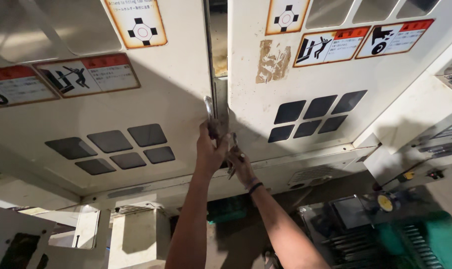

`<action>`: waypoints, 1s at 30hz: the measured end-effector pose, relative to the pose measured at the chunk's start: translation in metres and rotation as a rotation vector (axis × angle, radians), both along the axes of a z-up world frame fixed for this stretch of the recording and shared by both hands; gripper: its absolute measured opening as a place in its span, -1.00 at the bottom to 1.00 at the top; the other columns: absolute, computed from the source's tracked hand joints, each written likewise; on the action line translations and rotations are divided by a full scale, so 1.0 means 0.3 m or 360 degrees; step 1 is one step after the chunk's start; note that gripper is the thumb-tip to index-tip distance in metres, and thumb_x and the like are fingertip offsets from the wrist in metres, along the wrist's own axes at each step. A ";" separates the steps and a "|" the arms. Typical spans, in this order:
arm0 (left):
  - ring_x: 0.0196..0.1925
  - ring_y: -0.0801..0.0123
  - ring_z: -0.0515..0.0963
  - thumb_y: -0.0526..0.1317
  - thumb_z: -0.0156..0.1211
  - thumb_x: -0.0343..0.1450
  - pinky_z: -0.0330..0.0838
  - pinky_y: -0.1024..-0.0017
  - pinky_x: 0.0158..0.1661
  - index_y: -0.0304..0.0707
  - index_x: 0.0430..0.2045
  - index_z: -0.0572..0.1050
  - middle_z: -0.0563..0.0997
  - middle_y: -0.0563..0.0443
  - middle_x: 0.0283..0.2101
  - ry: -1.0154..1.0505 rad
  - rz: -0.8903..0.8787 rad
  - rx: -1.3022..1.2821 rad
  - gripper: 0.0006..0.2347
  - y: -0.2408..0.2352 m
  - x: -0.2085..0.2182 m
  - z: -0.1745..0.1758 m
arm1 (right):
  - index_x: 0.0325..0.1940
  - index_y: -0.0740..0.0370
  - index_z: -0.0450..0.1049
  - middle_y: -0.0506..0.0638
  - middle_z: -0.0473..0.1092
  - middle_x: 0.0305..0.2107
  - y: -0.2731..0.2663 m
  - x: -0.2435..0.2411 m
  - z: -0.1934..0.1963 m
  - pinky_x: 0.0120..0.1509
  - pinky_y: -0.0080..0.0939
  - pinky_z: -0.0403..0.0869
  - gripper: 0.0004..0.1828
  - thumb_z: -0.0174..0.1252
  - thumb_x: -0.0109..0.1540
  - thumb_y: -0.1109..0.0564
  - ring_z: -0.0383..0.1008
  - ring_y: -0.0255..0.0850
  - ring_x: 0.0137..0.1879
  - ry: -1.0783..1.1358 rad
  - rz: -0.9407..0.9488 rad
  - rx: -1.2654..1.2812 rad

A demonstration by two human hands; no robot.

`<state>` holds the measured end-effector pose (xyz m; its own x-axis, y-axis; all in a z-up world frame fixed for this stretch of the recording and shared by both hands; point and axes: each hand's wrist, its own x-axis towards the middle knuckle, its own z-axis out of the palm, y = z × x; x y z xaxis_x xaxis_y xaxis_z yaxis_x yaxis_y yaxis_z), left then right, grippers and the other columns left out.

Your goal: The person works on a large industrial machine, using a wrench to tighten bolts on a metal bar. They then close the machine's double doors and secure them with a locking mechanism.

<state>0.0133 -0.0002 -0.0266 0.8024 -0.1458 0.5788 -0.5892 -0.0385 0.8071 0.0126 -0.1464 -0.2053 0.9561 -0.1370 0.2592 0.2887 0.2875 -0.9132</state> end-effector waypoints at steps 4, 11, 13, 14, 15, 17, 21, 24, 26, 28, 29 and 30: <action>-0.25 0.33 0.52 -0.35 0.31 0.38 0.47 0.39 -0.22 -0.48 0.14 0.27 0.53 -0.09 -0.25 0.0005 -0.0032 0.0044 -0.54 0.011 0.003 0.007 | -0.26 0.15 0.33 -0.15 0.25 -0.50 0.005 -0.002 0.004 -0.32 -0.31 0.25 -0.84 0.13 0.39 0.13 0.25 -0.38 -0.37 0.0054 0.0040 0.0123; -0.25 0.30 0.51 -0.32 0.32 0.38 0.49 0.38 -0.19 -0.46 0.16 0.28 0.50 -0.10 -0.28 0.0123 -0.0022 0.0067 -0.52 0.013 -0.005 0.011 | -0.25 0.18 0.40 -0.06 0.30 -0.59 -0.007 -0.026 0.042 -0.44 -0.20 0.31 -0.88 0.06 0.33 0.11 0.32 -0.27 -0.48 0.0355 0.0008 0.0054; -0.12 0.27 0.54 -0.33 0.31 0.41 0.47 0.34 -0.10 -0.48 0.20 0.24 0.52 -0.12 -0.16 0.0001 -0.0069 0.0012 -0.51 0.012 -0.006 0.011 | -0.24 0.20 0.39 -0.06 0.29 -0.57 -0.010 -0.020 0.038 -0.40 -0.20 0.33 -0.87 0.06 0.36 0.12 0.32 -0.27 -0.45 0.0258 0.0044 0.0053; -0.06 0.25 0.55 -0.34 0.31 0.43 0.47 0.32 -0.05 -0.49 0.21 0.22 0.53 -0.13 -0.09 -0.0060 -0.0089 -0.0015 -0.51 0.010 -0.006 0.011 | -0.22 0.20 0.37 -0.08 0.29 -0.54 -0.009 -0.010 0.035 -0.35 -0.23 0.32 -0.88 0.08 0.38 0.14 0.31 -0.30 -0.41 0.0147 0.0052 0.0083; -0.10 0.25 0.55 -0.32 0.31 0.42 0.47 0.32 -0.08 -0.48 0.21 0.22 0.53 -0.13 -0.12 0.0011 -0.0069 0.0010 -0.50 0.009 -0.006 0.009 | -0.20 0.19 0.35 -0.10 0.29 -0.50 -0.007 -0.007 0.028 -0.29 -0.26 0.31 -0.89 0.10 0.39 0.16 0.30 -0.33 -0.38 0.0037 0.0065 0.0112; -0.17 0.25 0.56 -0.29 0.31 0.39 0.49 0.33 -0.14 -0.46 0.21 0.20 0.52 -0.12 -0.18 0.0153 -0.0033 0.0064 -0.47 0.008 -0.008 0.003 | -0.20 0.18 0.36 -0.09 0.30 -0.52 -0.011 -0.004 0.013 -0.31 -0.25 0.31 -0.92 0.09 0.37 0.16 0.31 -0.31 -0.38 0.0059 0.0064 0.0108; -0.14 0.22 0.55 -0.27 0.28 0.40 0.49 0.31 -0.11 -0.46 0.22 0.21 0.51 -0.17 -0.15 0.0132 -0.0065 0.0018 -0.48 0.007 -0.006 0.012 | -0.18 0.14 0.32 -0.12 0.26 -0.51 -0.024 -0.007 -0.001 -0.27 -0.26 0.32 -0.91 0.05 0.40 0.14 0.30 -0.32 -0.36 0.0075 0.0109 0.0016; -0.11 0.21 0.57 -0.27 0.30 0.40 0.49 0.31 -0.06 -0.47 0.20 0.24 0.53 -0.18 -0.13 0.0056 -0.0014 0.0061 -0.49 0.009 -0.009 -0.002 | -0.20 0.23 0.37 -0.07 0.30 -0.50 -0.028 0.001 -0.032 -0.29 -0.18 0.36 -0.90 0.04 0.40 0.18 0.32 -0.26 -0.37 0.0038 0.0104 0.0120; -0.06 0.21 0.57 -0.29 0.28 0.41 0.48 0.30 -0.03 -0.49 0.22 0.22 0.53 -0.18 -0.08 0.0012 -0.0047 -0.0042 -0.49 0.004 -0.013 -0.010 | -0.20 0.23 0.35 -0.07 0.30 -0.47 -0.038 -0.002 -0.047 -0.26 -0.18 0.37 -0.90 0.05 0.39 0.19 0.31 -0.28 -0.34 0.0015 0.0075 -0.0038; -0.08 0.21 0.57 -0.29 0.27 0.41 0.48 0.30 -0.05 -0.49 0.23 0.21 0.53 -0.18 -0.09 -0.0026 -0.0010 -0.0039 -0.48 0.000 -0.009 -0.003 | -0.20 0.23 0.35 -0.08 0.30 -0.46 -0.043 0.013 -0.037 -0.24 -0.18 0.39 -0.91 0.05 0.39 0.19 0.32 -0.28 -0.33 -0.0020 0.0082 -0.0089; -0.09 0.22 0.56 -0.30 0.27 0.41 0.48 0.30 -0.06 -0.50 0.24 0.21 0.53 -0.18 -0.09 -0.0046 0.0003 -0.0033 -0.48 -0.002 -0.010 -0.001 | -0.20 0.23 0.35 -0.09 0.30 -0.45 -0.043 0.012 -0.031 -0.24 -0.18 0.40 -0.91 0.05 0.38 0.18 0.33 -0.28 -0.33 -0.0028 0.0101 -0.0055; -0.15 0.22 0.55 -0.29 0.27 0.41 0.48 0.31 -0.11 -0.48 0.24 0.22 0.52 -0.17 -0.14 0.0041 0.0011 -0.0016 -0.48 -0.002 -0.012 0.001 | -0.19 0.23 0.35 -0.10 0.30 -0.44 -0.042 0.008 -0.023 -0.24 -0.18 0.42 -0.92 0.04 0.38 0.18 0.34 -0.28 -0.33 -0.0036 0.0120 -0.0022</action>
